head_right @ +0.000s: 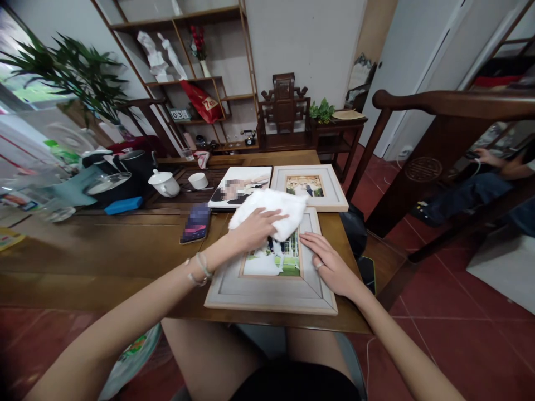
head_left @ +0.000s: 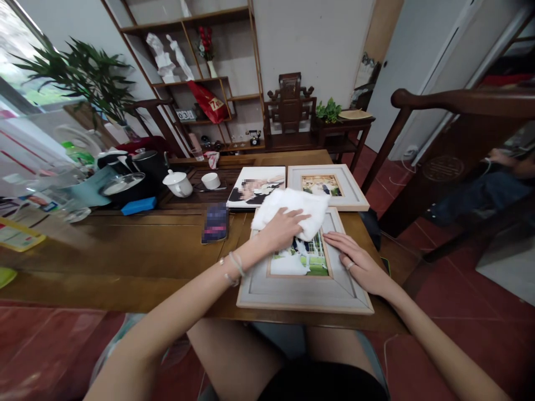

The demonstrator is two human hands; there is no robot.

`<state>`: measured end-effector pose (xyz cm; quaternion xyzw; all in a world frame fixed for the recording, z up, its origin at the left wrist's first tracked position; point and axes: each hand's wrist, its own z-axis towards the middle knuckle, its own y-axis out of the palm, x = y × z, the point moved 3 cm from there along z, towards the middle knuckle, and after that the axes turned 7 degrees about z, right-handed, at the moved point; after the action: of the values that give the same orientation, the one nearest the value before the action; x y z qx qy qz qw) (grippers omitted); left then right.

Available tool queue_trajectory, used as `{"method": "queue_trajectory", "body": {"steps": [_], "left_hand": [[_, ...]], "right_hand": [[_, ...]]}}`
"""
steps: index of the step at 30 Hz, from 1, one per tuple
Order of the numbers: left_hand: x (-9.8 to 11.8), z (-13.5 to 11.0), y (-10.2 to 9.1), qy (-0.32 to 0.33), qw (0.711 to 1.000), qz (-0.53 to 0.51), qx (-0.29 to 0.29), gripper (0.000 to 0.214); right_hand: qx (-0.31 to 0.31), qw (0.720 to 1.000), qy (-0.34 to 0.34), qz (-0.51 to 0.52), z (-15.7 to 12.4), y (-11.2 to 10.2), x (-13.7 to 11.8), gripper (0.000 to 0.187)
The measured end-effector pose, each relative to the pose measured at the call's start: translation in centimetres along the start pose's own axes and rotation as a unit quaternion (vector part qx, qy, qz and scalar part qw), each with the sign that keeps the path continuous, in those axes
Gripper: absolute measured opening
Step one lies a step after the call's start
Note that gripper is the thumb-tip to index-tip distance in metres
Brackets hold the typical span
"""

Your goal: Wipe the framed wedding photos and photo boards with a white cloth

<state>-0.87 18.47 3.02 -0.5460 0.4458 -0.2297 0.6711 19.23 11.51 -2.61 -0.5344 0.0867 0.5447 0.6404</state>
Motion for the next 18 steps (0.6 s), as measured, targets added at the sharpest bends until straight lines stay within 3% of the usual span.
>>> {"method": "queue_trajectory", "body": {"steps": [4, 7, 9, 15, 18], "left_hand": [[-2.5, -5.5, 0.4, -0.1, 0.994, -0.005, -0.046, 0.035], [-2.3, -8.0, -0.6, -0.133, 0.989, -0.002, -0.066, 0.033], [-0.3, -8.7, -2.0, -0.115, 0.99, -0.019, -0.077, 0.03], [9.5, -10.5, -6.0, 0.016, 0.993, -0.103, -0.061, 0.022], [10.6, -11.2, -5.8, 0.016, 0.992, -0.111, -0.051, 0.022]], "right_hand": [[-0.004, 1.0, 0.008, 0.002, 0.1, 0.1, -0.2, 0.051], [-0.006, 1.0, 0.008, 0.001, 0.0, 0.0, -0.1, 0.051], [-0.008, 1.0, 0.008, -0.001, 0.0, -0.1, -0.1, 0.051], [-0.009, 1.0, 0.019, -0.009, -0.2, -0.1, 0.1, 0.05], [-0.007, 1.0, 0.02, -0.009, -0.2, -0.1, 0.1, 0.049]]}}
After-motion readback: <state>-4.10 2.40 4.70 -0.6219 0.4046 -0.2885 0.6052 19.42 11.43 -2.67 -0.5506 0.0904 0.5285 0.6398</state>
